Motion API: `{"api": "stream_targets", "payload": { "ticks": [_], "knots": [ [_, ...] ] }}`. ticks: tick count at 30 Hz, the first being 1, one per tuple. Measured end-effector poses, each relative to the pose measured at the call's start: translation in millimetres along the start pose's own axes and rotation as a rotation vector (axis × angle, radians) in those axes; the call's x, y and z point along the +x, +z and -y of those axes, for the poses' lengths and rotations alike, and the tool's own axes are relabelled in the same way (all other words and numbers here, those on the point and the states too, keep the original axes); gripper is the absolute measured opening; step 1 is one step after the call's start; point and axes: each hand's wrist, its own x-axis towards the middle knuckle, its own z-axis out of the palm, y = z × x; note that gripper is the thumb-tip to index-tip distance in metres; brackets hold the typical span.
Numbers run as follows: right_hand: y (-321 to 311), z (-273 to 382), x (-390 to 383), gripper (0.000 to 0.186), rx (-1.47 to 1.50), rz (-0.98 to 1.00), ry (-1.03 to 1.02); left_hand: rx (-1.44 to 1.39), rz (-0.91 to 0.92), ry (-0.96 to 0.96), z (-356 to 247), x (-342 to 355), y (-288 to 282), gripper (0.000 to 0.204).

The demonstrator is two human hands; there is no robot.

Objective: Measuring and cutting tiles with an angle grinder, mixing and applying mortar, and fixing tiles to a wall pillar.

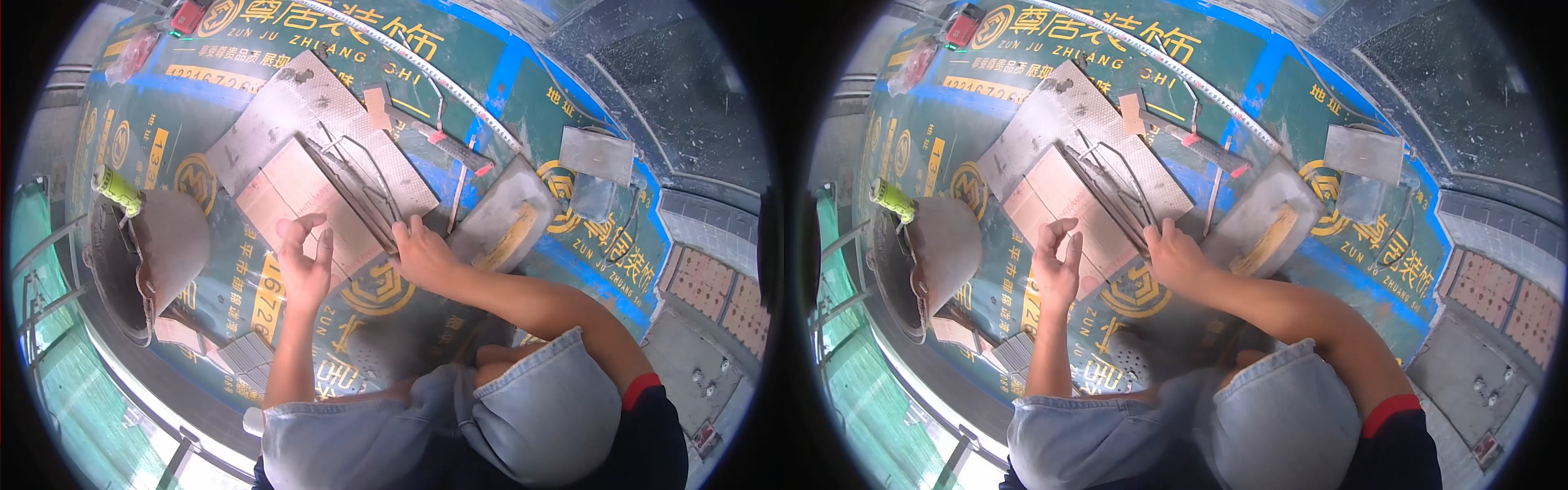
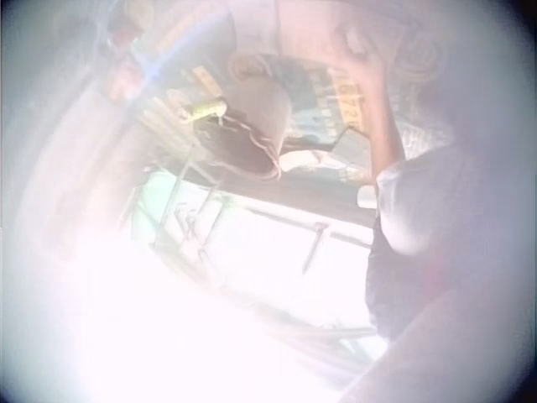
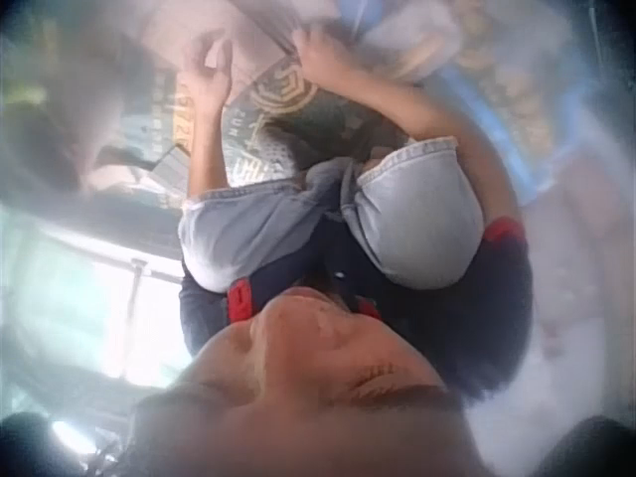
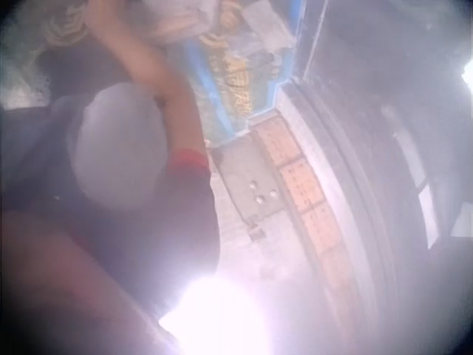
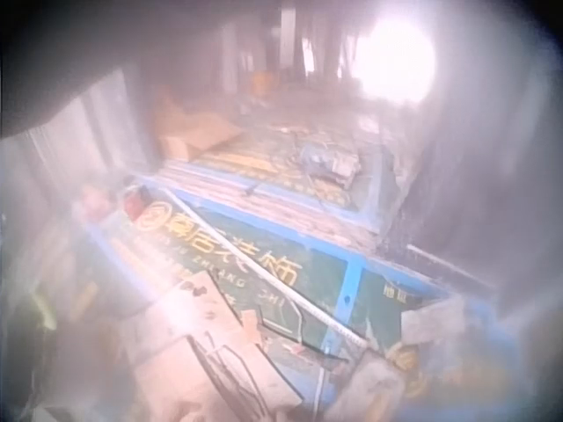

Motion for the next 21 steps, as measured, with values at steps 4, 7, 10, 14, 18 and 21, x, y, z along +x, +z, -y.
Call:
{"api": "stream_targets", "payload": {
  "ticks": [4, 7, 10, 14, 18, 21],
  "knots": [
    [7, -4, 10, 0.044, 0.006, -0.037, 0.065, -0.056, 0.042, -0.123, 16, -29, -16, 0.017],
    [-5, -7, 14, 0.042, 0.093, -0.062, 0.121, -0.176, 0.037, -0.193, 26, -44, -20, 0.017],
    [-18, -15, 18, 0.044, 0.145, -0.071, 0.227, -0.245, 0.046, -0.257, 39, -50, -18, 0.016],
    [-14, -16, 21, 0.051, 0.071, -0.022, 0.279, -0.422, 0.090, -0.389, 41, -50, -5, 0.014],
    [-26, -20, 25, 0.052, 0.101, -0.038, 0.318, -0.432, 0.153, -0.421, 28, -50, 3, 0.017],
    [-38, -31, 20, 0.045, 0.178, -0.075, 0.294, -0.579, 0.221, -0.508, 22, -50, 15, 0.021]
  ]
}}
